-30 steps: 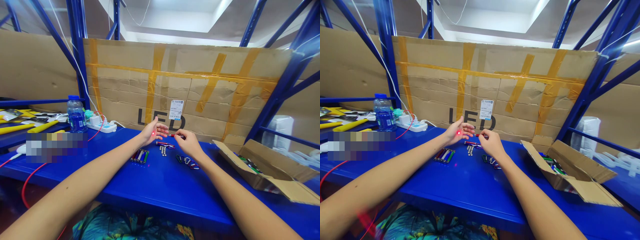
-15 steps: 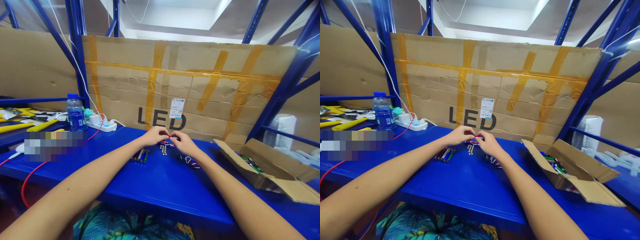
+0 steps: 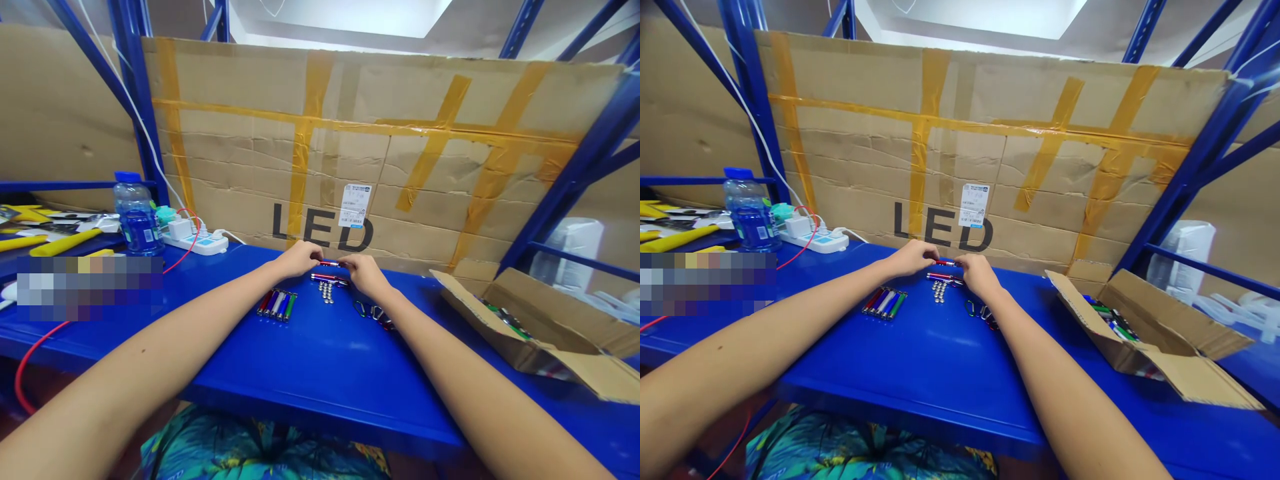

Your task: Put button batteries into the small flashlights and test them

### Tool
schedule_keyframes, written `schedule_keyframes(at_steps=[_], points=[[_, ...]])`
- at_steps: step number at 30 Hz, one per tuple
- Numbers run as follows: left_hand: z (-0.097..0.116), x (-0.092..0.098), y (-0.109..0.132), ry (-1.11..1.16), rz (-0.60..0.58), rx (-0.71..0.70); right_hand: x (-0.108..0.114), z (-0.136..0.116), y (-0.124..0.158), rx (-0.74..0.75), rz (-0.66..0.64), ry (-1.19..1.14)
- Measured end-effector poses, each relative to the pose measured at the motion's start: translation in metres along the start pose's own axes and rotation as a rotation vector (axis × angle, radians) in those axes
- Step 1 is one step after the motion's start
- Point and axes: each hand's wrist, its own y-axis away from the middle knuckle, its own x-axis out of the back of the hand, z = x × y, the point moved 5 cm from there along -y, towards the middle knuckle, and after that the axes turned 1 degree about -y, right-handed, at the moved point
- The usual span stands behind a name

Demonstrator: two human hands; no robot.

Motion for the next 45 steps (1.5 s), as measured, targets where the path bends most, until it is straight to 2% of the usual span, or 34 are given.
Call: schedule_keyframes(at_steps=[4,9,17,21,30,32,36,38,40,42,45], points=[[-0.006,-0.006,-0.003,0.016,-0.014,0.004,-0.005,0.007,0.002,-0.011,-0.031,0.008],[-0.011,-0.009,-0.003,-0.097,-0.064,0.046,-0.009,0.001,0.003,-0.002,-0.095,0.028],[-0.006,-0.008,0.001,-0.196,-0.185,0.171,-0.013,0.000,0.005,-0.049,-0.234,0.092],[-0.005,-0.009,0.003,-0.182,-0.241,0.221,-0.013,0.000,0.006,-0.088,-0.233,0.069],[-0.006,-0.016,0.005,-0.055,-0.368,0.184,-0.015,-0.008,0.006,-0.065,-0.286,0.008],[-0.006,-0.013,0.005,-0.082,-0.352,0.169,-0.015,-0.007,0.005,-0.072,-0.263,0.011],[-0.005,0.000,0.007,-0.187,-0.223,0.143,-0.004,-0.007,0.006,-0.082,-0.147,0.033],[-0.001,0.008,0.009,-0.260,-0.179,0.106,0.004,-0.011,0.008,-0.080,-0.090,0.043],[0.008,0.014,0.012,-0.339,-0.184,0.057,0.010,-0.018,0.013,-0.058,-0.101,0.018],[0.020,0.017,0.016,-0.396,-0.264,0.026,0.012,-0.028,0.019,-0.013,-0.173,-0.032],[0.036,0.018,0.024,-0.432,-0.492,0.069,0.018,-0.049,0.028,0.056,-0.249,-0.087]])
